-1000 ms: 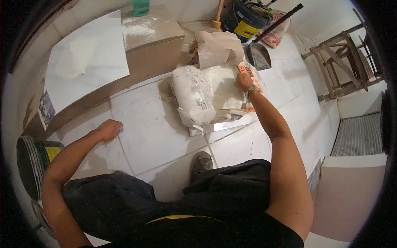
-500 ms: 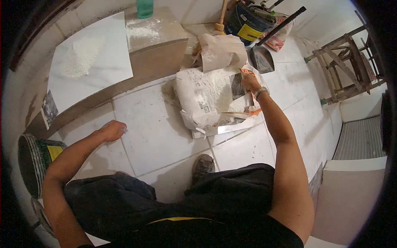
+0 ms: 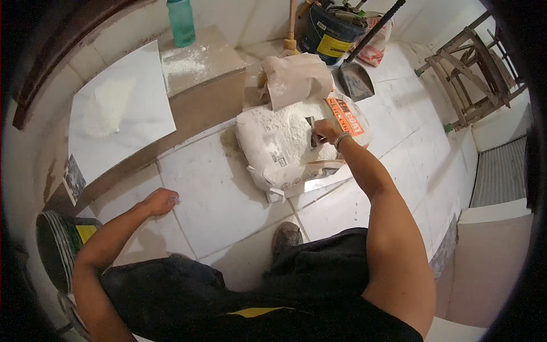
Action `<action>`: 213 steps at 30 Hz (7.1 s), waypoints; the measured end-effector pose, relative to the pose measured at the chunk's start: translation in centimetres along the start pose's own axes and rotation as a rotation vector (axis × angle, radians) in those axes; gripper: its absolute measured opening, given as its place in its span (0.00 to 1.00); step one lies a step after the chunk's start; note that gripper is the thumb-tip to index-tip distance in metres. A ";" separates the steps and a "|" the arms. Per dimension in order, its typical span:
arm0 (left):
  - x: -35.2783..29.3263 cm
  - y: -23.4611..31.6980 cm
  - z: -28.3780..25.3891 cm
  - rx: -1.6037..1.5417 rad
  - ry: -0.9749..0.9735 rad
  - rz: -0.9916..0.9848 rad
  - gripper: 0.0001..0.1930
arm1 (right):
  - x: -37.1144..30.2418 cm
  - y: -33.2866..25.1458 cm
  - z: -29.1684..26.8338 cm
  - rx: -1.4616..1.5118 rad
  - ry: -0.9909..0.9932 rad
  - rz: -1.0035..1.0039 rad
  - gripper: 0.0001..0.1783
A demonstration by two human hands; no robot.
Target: The person cleans a tile with putty knives, scoops powder from a bag onto the tile using a putty knife, and spreads the powder on the tile.
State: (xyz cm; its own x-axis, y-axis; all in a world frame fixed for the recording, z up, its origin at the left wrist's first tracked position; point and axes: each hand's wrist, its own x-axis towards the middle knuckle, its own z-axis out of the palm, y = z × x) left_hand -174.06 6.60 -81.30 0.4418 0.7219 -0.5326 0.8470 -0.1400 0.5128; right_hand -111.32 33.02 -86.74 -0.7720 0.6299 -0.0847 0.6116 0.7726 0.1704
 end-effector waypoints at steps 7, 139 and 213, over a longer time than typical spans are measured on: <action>-1.9 -1.8 0.2 0.099 0.050 -0.072 0.10 | 3.5 -4.1 -3.6 1.269 -0.046 0.818 0.06; -2.6 -4.0 1.7 -0.048 0.095 -0.011 0.12 | 5.6 -7.8 -9.0 0.376 -0.101 0.666 0.15; 4.0 -1.7 0.2 0.149 0.153 0.156 0.10 | 27.7 -12.7 -36.7 0.945 0.171 -0.130 0.07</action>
State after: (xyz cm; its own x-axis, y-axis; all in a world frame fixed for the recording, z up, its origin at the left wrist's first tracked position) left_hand -173.62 9.57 -84.47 0.5303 0.7762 -0.3411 0.8113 -0.3478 0.4699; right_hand -146.82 37.68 -55.21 -0.8125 0.5726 0.1096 0.3487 0.6280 -0.6957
